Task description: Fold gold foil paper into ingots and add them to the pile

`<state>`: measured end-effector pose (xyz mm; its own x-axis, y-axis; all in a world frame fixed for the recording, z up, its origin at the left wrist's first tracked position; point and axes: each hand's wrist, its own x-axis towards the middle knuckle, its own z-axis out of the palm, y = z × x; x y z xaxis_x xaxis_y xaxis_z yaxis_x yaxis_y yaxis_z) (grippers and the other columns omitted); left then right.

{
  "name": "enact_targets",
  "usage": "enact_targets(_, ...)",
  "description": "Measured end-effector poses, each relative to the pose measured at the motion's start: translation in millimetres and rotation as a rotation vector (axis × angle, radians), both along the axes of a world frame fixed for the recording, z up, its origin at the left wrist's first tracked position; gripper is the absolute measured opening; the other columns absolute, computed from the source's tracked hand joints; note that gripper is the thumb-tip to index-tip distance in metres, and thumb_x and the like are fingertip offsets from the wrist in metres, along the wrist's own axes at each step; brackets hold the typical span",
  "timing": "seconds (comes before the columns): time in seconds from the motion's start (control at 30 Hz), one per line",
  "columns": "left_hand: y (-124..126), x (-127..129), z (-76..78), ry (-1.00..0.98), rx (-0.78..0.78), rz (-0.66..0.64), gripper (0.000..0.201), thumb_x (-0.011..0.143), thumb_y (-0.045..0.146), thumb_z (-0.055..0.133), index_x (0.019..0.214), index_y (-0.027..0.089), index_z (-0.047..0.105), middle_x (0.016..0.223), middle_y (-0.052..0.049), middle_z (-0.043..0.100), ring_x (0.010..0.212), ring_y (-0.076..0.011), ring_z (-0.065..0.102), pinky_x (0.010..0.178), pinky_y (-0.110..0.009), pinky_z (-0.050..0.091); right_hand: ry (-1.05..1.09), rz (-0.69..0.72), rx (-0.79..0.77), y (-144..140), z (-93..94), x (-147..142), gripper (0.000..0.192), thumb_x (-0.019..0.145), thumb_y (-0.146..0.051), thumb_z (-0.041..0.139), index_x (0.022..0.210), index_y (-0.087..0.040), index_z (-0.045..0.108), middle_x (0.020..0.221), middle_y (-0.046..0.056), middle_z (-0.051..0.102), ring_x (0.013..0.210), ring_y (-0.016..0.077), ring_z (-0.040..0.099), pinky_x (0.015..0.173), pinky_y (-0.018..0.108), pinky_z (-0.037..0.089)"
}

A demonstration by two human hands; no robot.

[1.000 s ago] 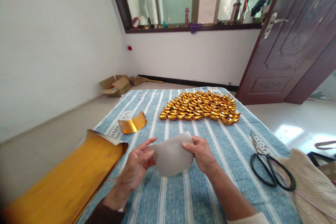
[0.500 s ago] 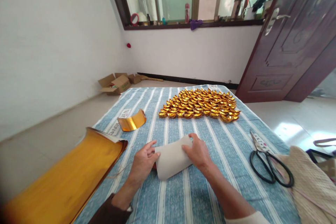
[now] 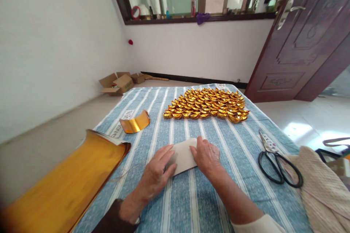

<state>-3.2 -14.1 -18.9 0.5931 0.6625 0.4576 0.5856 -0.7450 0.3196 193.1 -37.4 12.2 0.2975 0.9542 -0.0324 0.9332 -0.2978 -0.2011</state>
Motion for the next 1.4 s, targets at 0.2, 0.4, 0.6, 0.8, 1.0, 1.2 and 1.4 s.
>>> enact_targets(0.2,-19,13,14.6,0.296,-0.152,-0.168,0.052,0.08,0.036,0.07,0.124,0.013,0.055,0.136,-0.019,0.056,0.128,-0.0353,0.049,0.104,-0.059,0.041,-0.092,0.031,-0.036,-1,0.6,1,0.024,0.094,-0.036,0.049,0.102,-0.017,0.062,0.099,0.013,0.069,0.085,0.0254,0.068,0.066,0.031,0.043)
enact_targets(0.4,-17,13,9.3,0.276,-0.115,-0.143,0.039,0.083,0.028,0.066,0.118,0.012,0.058,0.129,-0.017,0.06,0.123,-0.0328,0.053,0.103,-0.056,0.043,-0.096,0.32,0.154,-5,-1.0,4,0.015,0.088,-0.031,0.059,0.093,-0.017,0.065,0.097,0.01,0.066,0.097,0.027,0.06,0.079,0.036,0.043)
enact_targets(0.6,-12,12,6.7,0.152,-0.043,-0.164,0.014,0.09,0.024,0.056,0.097,0.017,0.065,0.111,-0.01,0.067,0.105,-0.0266,0.062,0.093,-0.048,0.05,0.104,0.687,0.283,-4,-12.4,12,0.021,0.083,-0.039,0.065,0.088,-0.018,0.066,0.092,0.007,0.066,0.095,0.0229,0.058,0.087,0.036,0.041)
enact_targets(0.8,-8,12,6.0,0.09,0.016,-0.159,0.027,0.096,0.029,0.046,0.08,0.017,0.065,0.09,-0.008,0.069,0.088,-0.0218,0.065,0.084,-0.04,0.053,0.242,0.766,0.203,1,-5.7,25,0.028,0.084,-0.043,0.063,0.09,-0.016,0.067,0.091,0.007,0.069,0.09,0.0205,0.061,0.083,0.032,0.043)
enact_targets(1.0,-3,11,4.3,0.039,0.069,-0.124,0.035,0.098,0.027,0.04,0.076,0.018,0.065,0.084,-0.008,0.071,0.08,-0.0184,0.066,0.076,-0.034,0.054,0.309,0.79,0.132,1,3.1,31,0.045,0.073,-0.053,0.071,0.1,-0.017,0.071,0.1,0.009,0.07,0.098,0.0236,0.062,0.087,0.034,0.045)
enact_targets(1.2,3,13,4.8,-0.04,0.034,-0.1,0.03,0.097,0.025,0.042,0.081,0.017,0.066,0.082,-0.008,0.071,0.075,-0.0184,0.068,0.07,-0.031,0.055,0.327,0.758,0.086,3,1.9,34,0.02,0.073,-0.029,0.072,0.091,-0.021,0.074,0.105,0.007,0.07,0.102,0.0213,0.062,0.089,0.032,0.045)
enact_targets(1.4,7,17,5.4,-0.092,0.034,-0.065,0.032,0.097,0.028,0.041,0.079,0.016,0.064,0.078,-0.007,0.07,0.072,-0.0173,0.067,0.07,-0.029,0.055,0.488,0.736,0.053,8,4.1,44,0.016,0.082,-0.023,0.061,0.091,-0.021,0.075,0.098,0.002,0.071,0.092,0.0164,0.063,0.081,0.026,0.044)
